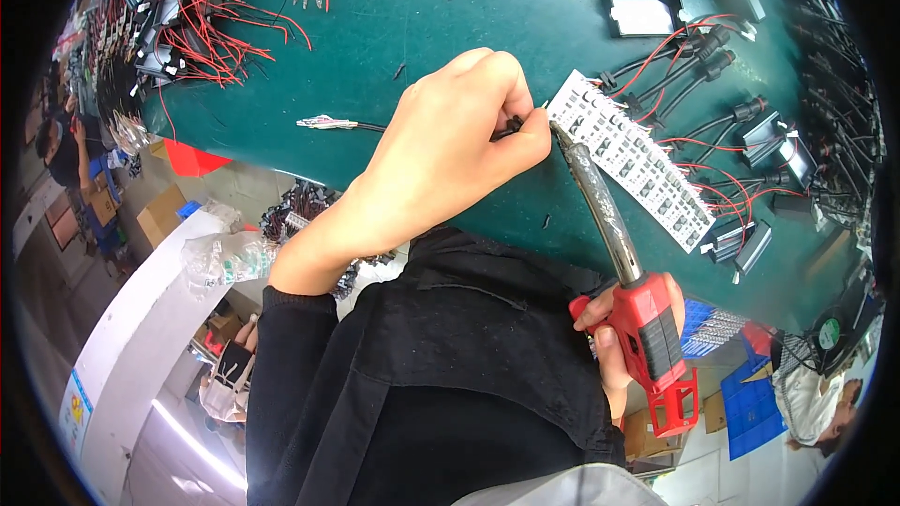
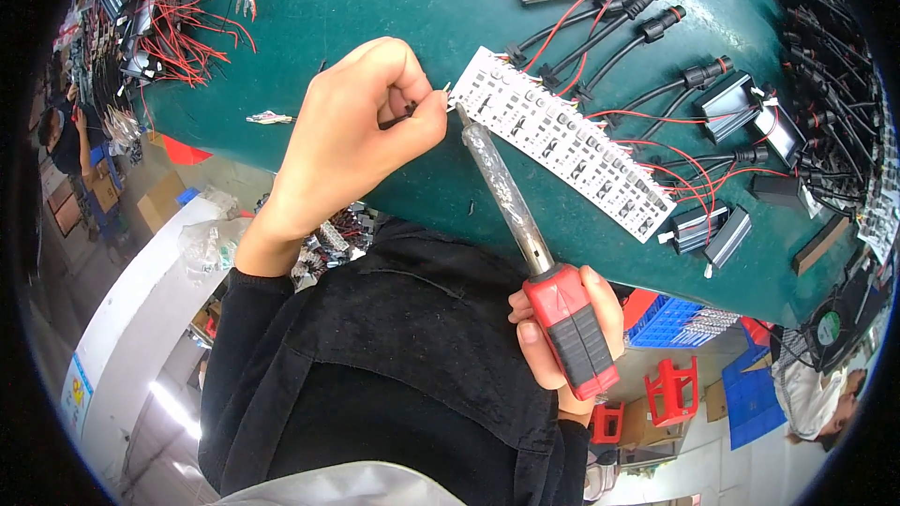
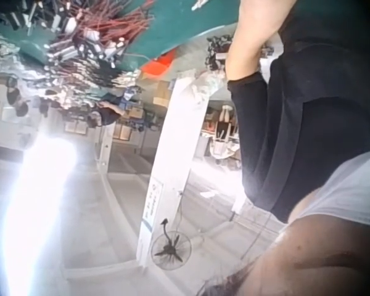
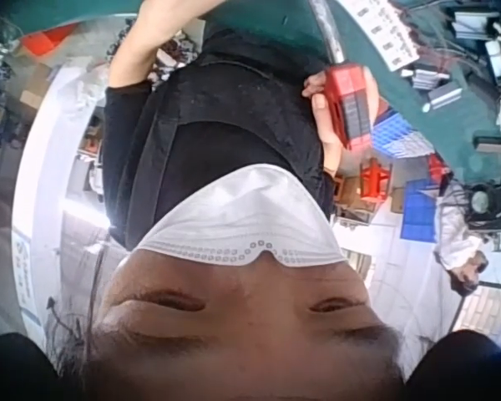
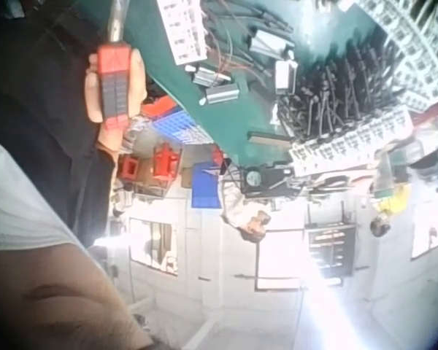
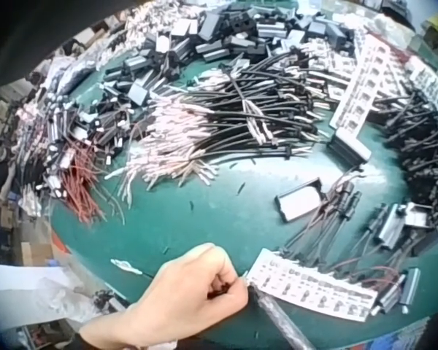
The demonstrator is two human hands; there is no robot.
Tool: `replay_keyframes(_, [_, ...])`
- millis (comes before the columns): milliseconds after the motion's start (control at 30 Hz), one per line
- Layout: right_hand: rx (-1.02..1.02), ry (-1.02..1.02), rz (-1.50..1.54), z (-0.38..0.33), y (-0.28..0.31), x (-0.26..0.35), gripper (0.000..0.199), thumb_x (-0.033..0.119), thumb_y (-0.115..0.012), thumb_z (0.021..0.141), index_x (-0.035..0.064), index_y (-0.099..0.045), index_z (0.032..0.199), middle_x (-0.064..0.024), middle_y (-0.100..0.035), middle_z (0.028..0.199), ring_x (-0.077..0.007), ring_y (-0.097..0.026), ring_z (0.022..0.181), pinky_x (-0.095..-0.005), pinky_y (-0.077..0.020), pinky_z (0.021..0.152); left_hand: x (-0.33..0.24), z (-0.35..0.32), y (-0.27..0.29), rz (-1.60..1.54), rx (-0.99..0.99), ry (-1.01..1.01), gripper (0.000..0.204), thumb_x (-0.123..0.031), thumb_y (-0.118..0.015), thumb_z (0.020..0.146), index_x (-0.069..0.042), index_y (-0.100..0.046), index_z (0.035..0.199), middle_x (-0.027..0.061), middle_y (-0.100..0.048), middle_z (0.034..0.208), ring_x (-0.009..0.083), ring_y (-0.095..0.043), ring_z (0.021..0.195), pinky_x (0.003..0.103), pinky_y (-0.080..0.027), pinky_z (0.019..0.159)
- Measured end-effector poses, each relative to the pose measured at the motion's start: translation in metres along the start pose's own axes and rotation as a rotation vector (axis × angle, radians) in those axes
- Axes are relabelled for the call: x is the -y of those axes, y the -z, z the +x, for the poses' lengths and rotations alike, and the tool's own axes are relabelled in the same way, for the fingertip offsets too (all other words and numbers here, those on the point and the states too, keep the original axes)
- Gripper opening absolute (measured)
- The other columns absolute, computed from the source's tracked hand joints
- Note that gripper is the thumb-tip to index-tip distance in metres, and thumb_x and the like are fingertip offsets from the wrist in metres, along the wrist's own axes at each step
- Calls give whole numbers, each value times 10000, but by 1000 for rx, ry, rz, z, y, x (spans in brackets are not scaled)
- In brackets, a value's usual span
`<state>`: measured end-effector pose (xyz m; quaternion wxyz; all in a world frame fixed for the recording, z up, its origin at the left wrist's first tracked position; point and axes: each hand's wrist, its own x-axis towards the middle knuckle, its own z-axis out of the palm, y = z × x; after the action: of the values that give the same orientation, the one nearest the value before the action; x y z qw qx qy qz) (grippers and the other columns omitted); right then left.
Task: The person positions wires onto electronic circuit boards and solders them using a soldering iron.
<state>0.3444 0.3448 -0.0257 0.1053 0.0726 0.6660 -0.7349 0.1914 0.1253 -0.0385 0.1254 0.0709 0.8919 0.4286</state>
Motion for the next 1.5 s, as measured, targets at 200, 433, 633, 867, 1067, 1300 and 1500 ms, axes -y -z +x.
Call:
replay_keyframes(200, [-74,128,75,4,-7,-5,691,-13,-614,755,51,-268,1350,-203,-625,825,-251,-643,715,-361,-524,688,0,1,-2,4,0,-4,199,-39,-656,738,-15,-463,695,34,-445,634,86,-392,504,233,-347,465])
replay_keyframes(433, [0,29,30,0,0,1,685,-15,-610,761,59,-268,1350,-208,-624,832,-250,-644,714,-368,-526,702,-4,3,2,13,35,31,194,-71,-655,742,-10,-475,702,69,-478,658,166,-462,550,283,-390,499])
replay_keyframes(633, [-34,-48,44,0,1,3,696,-17,-612,755,63,-263,1353,-202,-628,829,-248,-641,707,-375,-524,699,-5,2,2,27,66,58,194,-97,-653,744,-7,-484,709,106,-514,683,244,-535,591,334,-435,529])
replay_keyframes(867, [-14,67,148,6,2,3,730,-4,-617,755,109,-247,1374,-215,-586,870,-295,-613,752,-426,-520,720,-6,3,2,12,59,61,195,-89,-657,734,-10,-483,700,101,-513,674,231,-528,580,327,-432,522])
replay_keyframes(1067, [7,25,140,6,2,5,735,10,-625,759,116,-244,1378,-199,-584,872,-301,-608,772,-449,-519,728,-5,2,3,9,49,78,207,-84,-667,724,-10,-477,693,94,-508,661,214,-520,572,318,-430,521])
replay_keyframes(1300, [-145,184,81,17,4,0,757,150,-680,754,101,-242,1369,-136,-593,808,-269,-598,727,-530,-439,874,-1,-2,5,-178,37,102,142,-64,-663,737,-21,-528,726,49,-505,681,145,-516,564,273,-415,498])
replay_keyframes(1500, [-282,75,245,8,-2,5,782,170,-700,738,75,-240,1362,-125,-586,780,-260,-589,703,-520,-436,866,-6,-2,-5,-79,43,-18,112,-62,-655,746,-33,-548,737,34,-502,718,133,-545,586,264,-435,511])
